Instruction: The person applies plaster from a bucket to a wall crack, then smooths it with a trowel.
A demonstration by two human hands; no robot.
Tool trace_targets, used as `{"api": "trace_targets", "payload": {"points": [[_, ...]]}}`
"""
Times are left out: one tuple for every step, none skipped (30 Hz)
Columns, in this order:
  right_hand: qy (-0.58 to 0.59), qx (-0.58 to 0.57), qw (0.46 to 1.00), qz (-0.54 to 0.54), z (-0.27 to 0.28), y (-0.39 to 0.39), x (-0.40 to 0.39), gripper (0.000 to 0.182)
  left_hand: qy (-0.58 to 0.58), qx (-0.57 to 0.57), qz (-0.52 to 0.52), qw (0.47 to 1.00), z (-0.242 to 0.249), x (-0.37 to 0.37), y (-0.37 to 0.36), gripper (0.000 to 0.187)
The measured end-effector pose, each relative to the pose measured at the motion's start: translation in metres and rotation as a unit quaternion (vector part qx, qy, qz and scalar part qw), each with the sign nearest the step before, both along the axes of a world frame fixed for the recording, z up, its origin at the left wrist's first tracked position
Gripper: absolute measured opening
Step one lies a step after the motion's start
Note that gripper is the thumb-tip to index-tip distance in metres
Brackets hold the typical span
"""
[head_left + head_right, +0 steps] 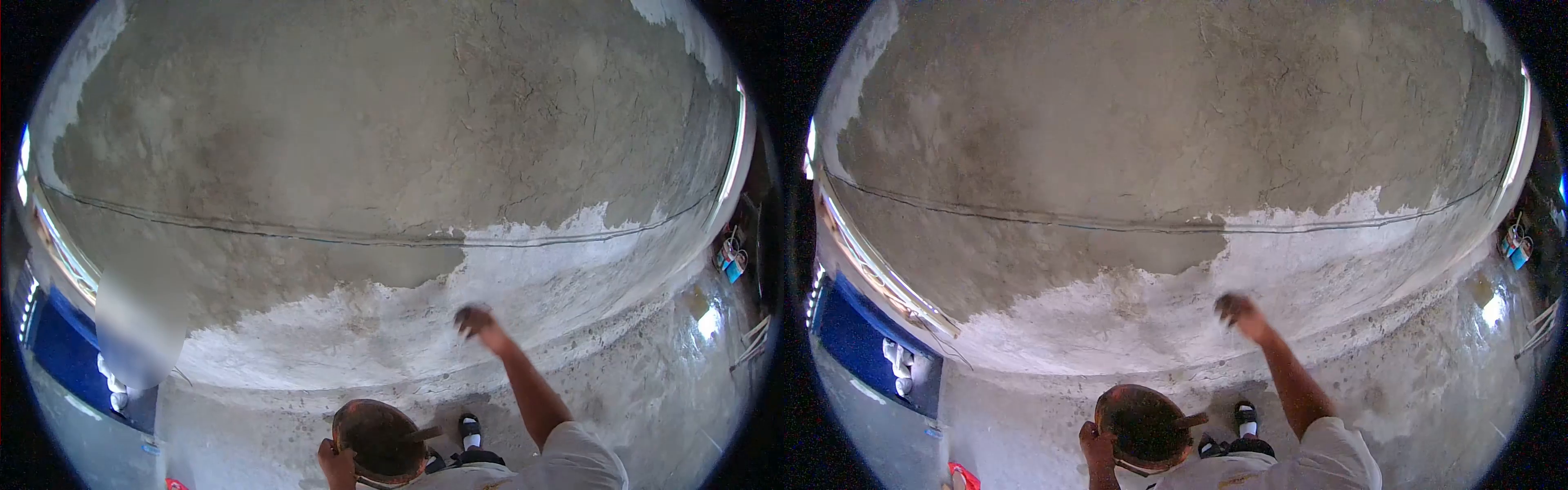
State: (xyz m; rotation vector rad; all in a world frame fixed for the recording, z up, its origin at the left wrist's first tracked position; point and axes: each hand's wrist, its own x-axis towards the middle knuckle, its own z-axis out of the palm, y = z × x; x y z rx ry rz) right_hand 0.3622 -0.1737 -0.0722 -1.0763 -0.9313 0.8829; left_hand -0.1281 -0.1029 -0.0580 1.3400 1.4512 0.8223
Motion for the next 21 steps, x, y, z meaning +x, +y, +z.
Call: {"api": "trace_targets", "payload": {"points": [[-0.059, -0.106, 0.993, 0.002, -0.038, -0.004, -0.032, 0.029, 0.000, 0.002, 0.001, 1.000, 0.010, 0.004, 0.001, 0.030], [-0.234, -0.166, 0.955, 0.080, -0.039, -0.015, -0.066, 0.036, 0.060, 0.016, -0.001, 0.998, 0.024, 0.009, -0.001, 0.031], [-0.244, -0.037, 0.960, 0.133, -0.099, -0.020, -0.095, 0.042, 0.120, 0.029, -0.002, 0.992, 0.032, 0.013, -0.003, 0.031], [-0.257, -0.343, 0.885, 0.183, 0.008, -0.043, -0.139, 0.050, 0.123, 0.028, 0.000, 0.992, 0.029, 0.016, 0.001, 0.031], [-0.295, -0.285, 0.885, 0.222, -0.041, -0.048, -0.154, 0.058, 0.077, 0.004, 0.014, 0.997, 0.022, 0.016, 0.007, 0.031], [-0.305, -0.220, 0.894, 0.243, -0.075, -0.051, -0.166, 0.057, 0.032, -0.021, 0.029, 0.999, 0.023, 0.020, 0.008, 0.031], [-0.314, -0.154, 0.900, 0.262, -0.106, -0.054, -0.170, 0.055, 0.036, -0.023, 0.032, 0.999, 0.024, 0.024, 0.007, 0.031], [-0.309, -0.155, 0.900, 0.265, -0.106, -0.057, -0.170, 0.055, 0.073, -0.015, 0.021, 0.997, 0.035, 0.034, 0.005, 0.030], [-0.323, -0.128, 0.904, 0.247, -0.098, -0.059, -0.174, 0.051, 0.111, -0.009, 0.010, 0.994, 0.045, 0.044, 0.003, 0.028], [-0.338, -0.101, 0.907, 0.229, -0.090, -0.062, -0.176, 0.048, 0.118, -0.014, 0.012, 0.993, 0.047, 0.053, 0.003, 0.028], [-0.398, -0.162, 0.877, 0.216, -0.081, -0.062, -0.172, 0.046, 0.115, -0.003, 0.009, 0.993, 0.048, 0.060, 0.005, 0.028], [-0.391, -0.163, 0.878, 0.223, -0.070, -0.059, -0.167, 0.046, 0.113, 0.007, 0.007, 0.993, 0.052, 0.068, 0.005, 0.029], [-0.462, -0.223, 0.823, 0.244, -0.059, -0.053, -0.160, 0.046, 0.147, 0.022, -0.011, 0.989, 0.068, 0.080, 0.004, 0.029], [-0.528, -0.279, 0.757, 0.266, -0.048, -0.048, -0.154, 0.046, 0.155, 0.018, -0.019, 0.988, 0.056, 0.081, 0.012, 0.027], [-0.561, -0.298, 0.711, 0.301, -0.048, -0.038, -0.148, 0.042, 0.164, 0.009, -0.024, 0.986, 0.043, 0.079, 0.016, 0.025], [-0.591, -0.313, 0.662, 0.340, -0.051, -0.033, -0.143, 0.039, 0.196, 0.028, -0.037, 0.979, 0.053, 0.089, 0.010, 0.024], [-0.605, -0.287, 0.665, 0.330, -0.045, -0.034, -0.135, 0.035, 0.230, 0.042, -0.052, 0.971, 0.068, 0.106, 0.011, 0.023], [-0.618, -0.261, 0.667, 0.324, -0.040, -0.036, -0.126, 0.032, 0.195, 0.016, -0.043, 0.980, 0.081, 0.121, 0.008, 0.023], [-0.605, -0.258, 0.682, 0.319, -0.026, -0.037, -0.116, 0.032, 0.244, 0.087, -0.085, 0.962, 0.059, 0.112, 0.016, 0.024], [-0.595, -0.255, 0.697, 0.308, -0.010, -0.036, -0.106, 0.032, 0.156, 0.023, -0.064, 0.985, 0.047, 0.114, 0.020, 0.023], [-0.577, -0.238, 0.728, 0.283, -0.006, -0.041, -0.095, 0.032, 0.161, 0.030, -0.064, 0.984, 0.085, 0.141, 0.009, 0.022]]}}
